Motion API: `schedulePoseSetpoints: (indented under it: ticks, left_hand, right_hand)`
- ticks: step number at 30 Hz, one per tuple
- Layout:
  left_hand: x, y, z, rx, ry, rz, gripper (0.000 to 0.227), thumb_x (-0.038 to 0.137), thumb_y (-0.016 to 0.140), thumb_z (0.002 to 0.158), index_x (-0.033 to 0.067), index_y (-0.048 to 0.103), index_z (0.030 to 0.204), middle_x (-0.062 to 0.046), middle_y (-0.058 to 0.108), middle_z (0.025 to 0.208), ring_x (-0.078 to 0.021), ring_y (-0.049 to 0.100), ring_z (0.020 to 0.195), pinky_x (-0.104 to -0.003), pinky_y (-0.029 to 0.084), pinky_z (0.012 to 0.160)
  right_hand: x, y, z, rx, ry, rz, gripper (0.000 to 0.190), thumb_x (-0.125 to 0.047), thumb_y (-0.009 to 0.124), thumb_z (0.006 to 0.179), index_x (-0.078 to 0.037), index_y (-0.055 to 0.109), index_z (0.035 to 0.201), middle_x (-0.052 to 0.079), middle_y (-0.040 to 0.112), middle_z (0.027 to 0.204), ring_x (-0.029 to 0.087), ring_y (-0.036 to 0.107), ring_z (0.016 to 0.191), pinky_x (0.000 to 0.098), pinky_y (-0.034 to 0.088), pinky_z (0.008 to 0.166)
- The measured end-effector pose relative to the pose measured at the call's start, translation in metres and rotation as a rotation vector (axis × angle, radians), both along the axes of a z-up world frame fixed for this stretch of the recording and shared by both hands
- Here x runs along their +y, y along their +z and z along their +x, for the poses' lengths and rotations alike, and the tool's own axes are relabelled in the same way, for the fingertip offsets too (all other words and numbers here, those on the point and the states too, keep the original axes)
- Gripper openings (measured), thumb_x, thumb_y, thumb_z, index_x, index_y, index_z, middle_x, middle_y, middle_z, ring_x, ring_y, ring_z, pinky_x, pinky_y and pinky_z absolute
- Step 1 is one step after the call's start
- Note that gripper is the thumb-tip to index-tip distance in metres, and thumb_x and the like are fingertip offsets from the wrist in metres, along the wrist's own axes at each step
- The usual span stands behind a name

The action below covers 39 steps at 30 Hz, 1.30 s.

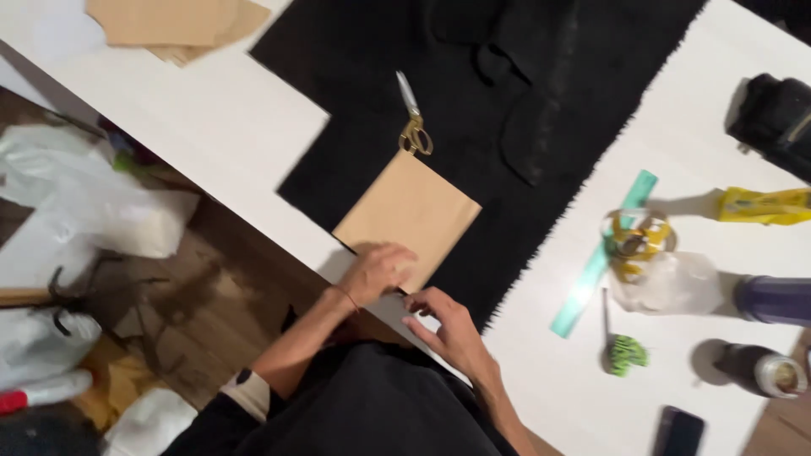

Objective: Cutting a specific shape out of black fabric using a paper template and scissors.

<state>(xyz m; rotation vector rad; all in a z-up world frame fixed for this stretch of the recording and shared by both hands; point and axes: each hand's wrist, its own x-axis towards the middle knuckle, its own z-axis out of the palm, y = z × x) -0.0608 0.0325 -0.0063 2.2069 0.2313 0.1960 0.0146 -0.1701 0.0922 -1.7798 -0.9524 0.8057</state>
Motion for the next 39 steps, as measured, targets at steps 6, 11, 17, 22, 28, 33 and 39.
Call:
schedulePoseSetpoints:
  ticks: [6, 11, 17, 22, 28, 33, 39]
  left_hand:
    - [0.045, 0.009, -0.065, -0.319, -0.366, -0.028, 0.064, 0.036, 0.082, 0.06, 0.003, 0.067, 0.113, -0.013, 0.072, 0.109, -0.0312, 0.069, 0.104, -0.044, 0.055, 0.09]
    - [0.055, -0.076, -0.127, -0.185, -0.397, -0.183, 0.022, 0.02, 0.073, 0.086, 0.0077, 0.068, 0.104, -0.01, 0.073, 0.098, -0.0289, 0.07, 0.094, -0.046, 0.053, 0.086]
    - [0.092, -0.028, -0.117, -0.031, -0.427, -0.108, 0.025, 0.02, 0.073, 0.089, 0.0065, 0.07, 0.11, -0.013, 0.073, 0.092, -0.0305, 0.07, 0.084, -0.044, 0.057, 0.074]
    - [0.127, -0.03, -0.068, -0.239, -0.257, -0.041, 0.007, 0.018, 0.072, 0.092, 0.0117, 0.071, 0.094, -0.008, 0.075, 0.102, -0.0216, 0.071, 0.087, -0.038, 0.059, 0.077]
    - [0.19, -0.012, 0.023, -0.22, 0.117, 0.036, 0.011, 0.018, 0.077, 0.091, 0.0081, 0.073, 0.093, -0.007, 0.073, 0.09, -0.027, 0.068, 0.083, -0.039, 0.058, 0.074]
    - [0.215, -0.035, 0.066, -0.313, 0.099, 0.324, 0.028, 0.02, 0.083, 0.085, 0.0016, 0.071, 0.103, -0.009, 0.065, 0.104, -0.0288, 0.063, 0.098, -0.04, 0.057, 0.085]
    - [0.237, -0.075, 0.094, -0.248, 0.167, 0.338, 0.034, 0.021, 0.085, 0.08, 0.0011, 0.071, 0.104, -0.01, 0.063, 0.103, -0.0296, 0.065, 0.096, -0.04, 0.058, 0.083]
  right_hand:
    - [0.084, 0.009, -0.079, 0.161, -0.032, -0.067, 0.029, -0.014, 0.079, 0.087, -0.006, 0.067, 0.112, 0.007, 0.075, 0.1, 0.018, 0.074, 0.09, 0.0332, 0.063, 0.074]
    - [0.121, 0.003, -0.119, 0.192, -0.017, -0.084, 0.027, -0.015, 0.079, 0.087, -0.006, 0.068, 0.11, 0.007, 0.075, 0.1, 0.017, 0.074, 0.084, 0.0315, 0.062, 0.071]
    - [0.132, -0.025, -0.097, 0.047, -0.145, -0.123, 0.025, -0.013, 0.078, 0.088, -0.006, 0.07, 0.111, 0.007, 0.074, 0.094, 0.015, 0.072, 0.077, 0.0288, 0.059, 0.066]
    - [0.143, -0.028, -0.05, -0.071, -0.315, -0.097, 0.021, -0.01, 0.078, 0.087, -0.003, 0.073, 0.107, 0.007, 0.076, 0.092, 0.015, 0.067, 0.074, 0.0287, 0.056, 0.063]
    - [0.139, -0.107, 0.063, -0.262, -0.642, -0.231, 0.014, -0.013, 0.074, 0.096, -0.006, 0.074, 0.109, 0.007, 0.077, 0.097, 0.015, 0.073, 0.083, 0.0267, 0.058, 0.066]
    - [0.184, -0.112, 0.117, -0.678, -0.516, -0.084, 0.024, -0.002, 0.07, 0.098, -0.005, 0.071, 0.122, 0.012, 0.071, 0.112, 0.03, 0.065, 0.099, 0.0379, 0.055, 0.085]
    - [0.227, -0.11, 0.143, -0.829, -0.512, -0.401, 0.024, -0.021, 0.084, 0.085, -0.013, 0.076, 0.106, 0.004, 0.075, 0.102, 0.025, 0.065, 0.09, 0.0383, 0.055, 0.078]
